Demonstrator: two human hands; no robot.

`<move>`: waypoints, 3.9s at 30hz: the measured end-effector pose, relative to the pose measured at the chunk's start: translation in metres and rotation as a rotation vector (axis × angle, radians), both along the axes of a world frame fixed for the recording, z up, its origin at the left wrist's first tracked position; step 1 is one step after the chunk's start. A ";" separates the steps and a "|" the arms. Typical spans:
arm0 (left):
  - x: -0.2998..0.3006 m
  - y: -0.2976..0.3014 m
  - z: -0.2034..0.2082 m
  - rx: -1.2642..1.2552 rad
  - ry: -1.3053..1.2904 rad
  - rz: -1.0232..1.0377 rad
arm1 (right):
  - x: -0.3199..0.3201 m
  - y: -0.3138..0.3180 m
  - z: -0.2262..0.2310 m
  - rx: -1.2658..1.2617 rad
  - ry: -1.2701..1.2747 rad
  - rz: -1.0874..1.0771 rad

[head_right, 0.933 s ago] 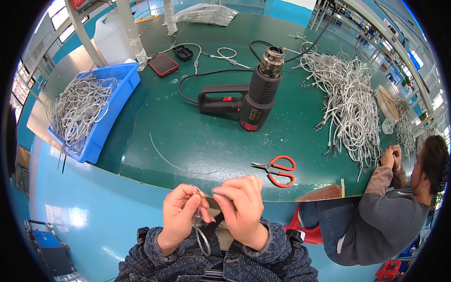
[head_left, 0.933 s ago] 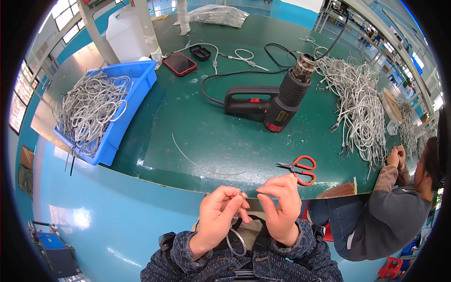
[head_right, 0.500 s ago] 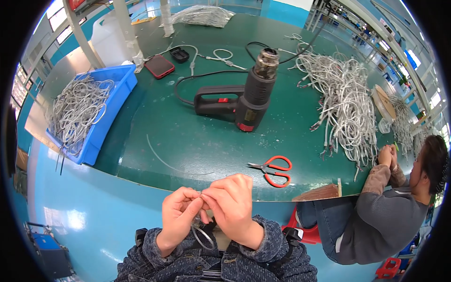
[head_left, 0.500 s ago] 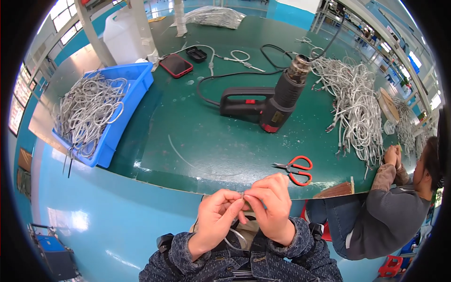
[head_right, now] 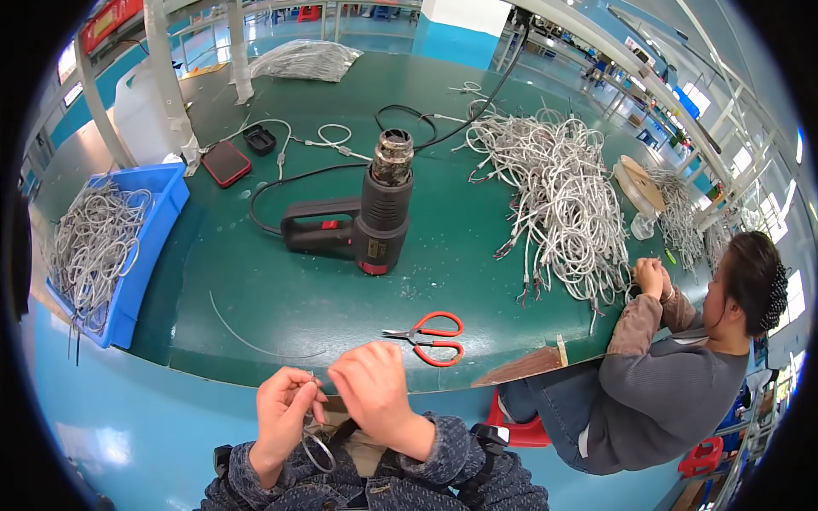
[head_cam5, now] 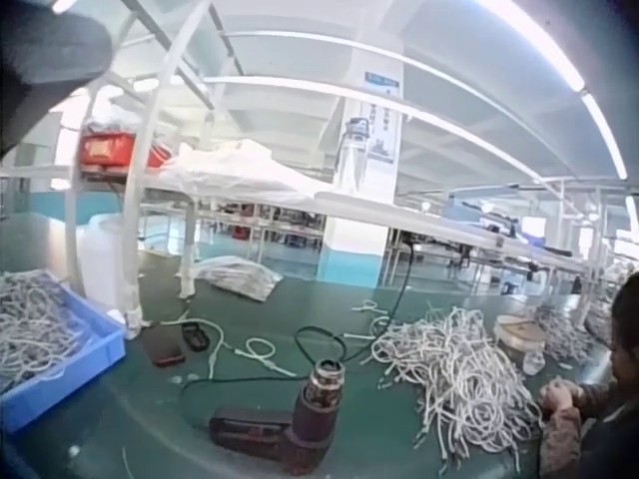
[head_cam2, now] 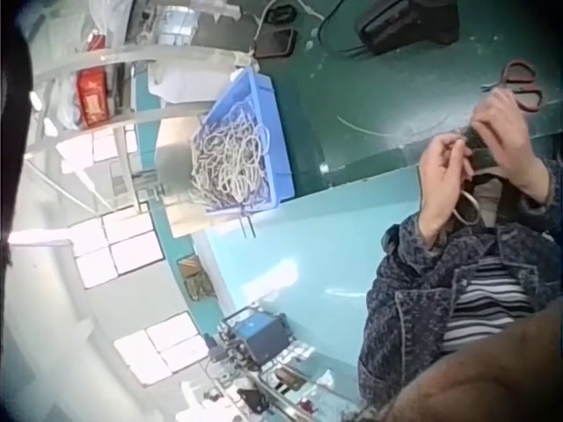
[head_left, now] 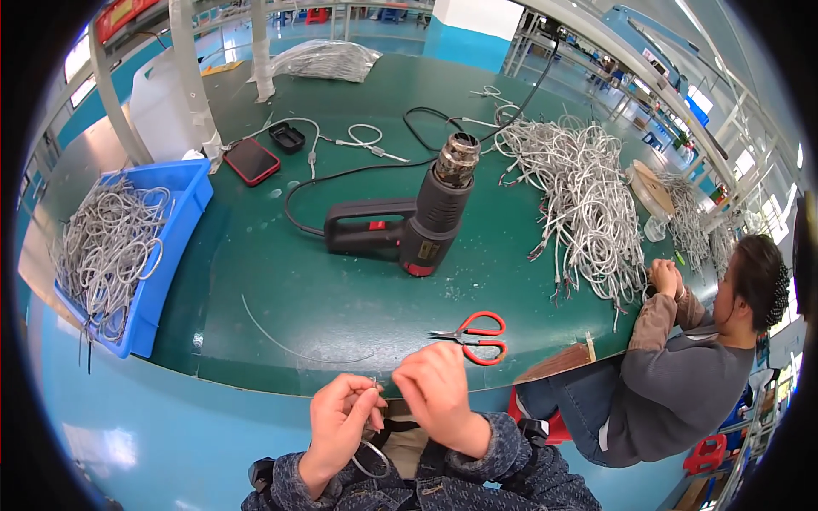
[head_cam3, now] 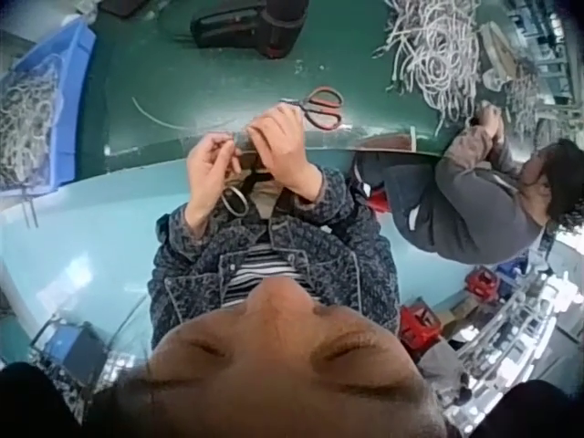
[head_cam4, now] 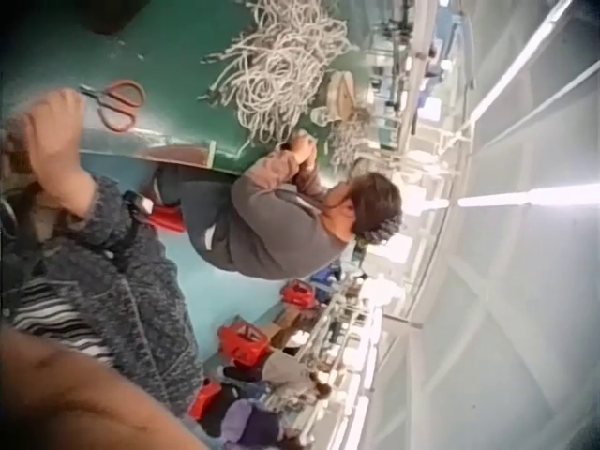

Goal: Assemble electrical cables by placing heat-shrink sleeves onto wires and using a heat gun to secure them.

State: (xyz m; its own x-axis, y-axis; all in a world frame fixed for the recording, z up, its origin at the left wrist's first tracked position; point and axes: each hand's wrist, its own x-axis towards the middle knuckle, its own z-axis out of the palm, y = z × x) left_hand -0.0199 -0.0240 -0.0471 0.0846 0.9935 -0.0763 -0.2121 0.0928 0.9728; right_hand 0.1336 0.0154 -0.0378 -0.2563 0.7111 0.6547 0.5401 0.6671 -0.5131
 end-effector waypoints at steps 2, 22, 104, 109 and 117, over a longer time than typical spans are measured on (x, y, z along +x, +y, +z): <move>-0.002 0.004 0.000 -0.017 -0.035 0.024 | 0.010 0.007 -0.003 -0.049 0.011 0.002; -0.017 0.023 0.001 -0.136 -0.076 -0.003 | 0.053 0.026 0.000 -0.507 -0.385 -0.138; -0.025 0.030 0.008 -0.036 0.078 0.047 | -0.008 -0.008 0.004 -0.631 0.033 0.162; -0.024 0.033 0.004 -0.038 0.084 0.021 | -0.007 -0.008 0.002 -0.654 0.072 0.162; -0.025 0.042 0.004 -0.085 0.111 -0.014 | -0.006 -0.003 0.000 -0.821 0.142 0.173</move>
State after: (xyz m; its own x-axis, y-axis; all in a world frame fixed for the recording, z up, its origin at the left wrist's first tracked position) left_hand -0.0451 0.0178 -0.0434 0.0847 0.9818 -0.1701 -0.1017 0.1784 0.9787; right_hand 0.1275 0.0119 -0.0381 -0.3599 0.9328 -0.0178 0.3587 0.1207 -0.9256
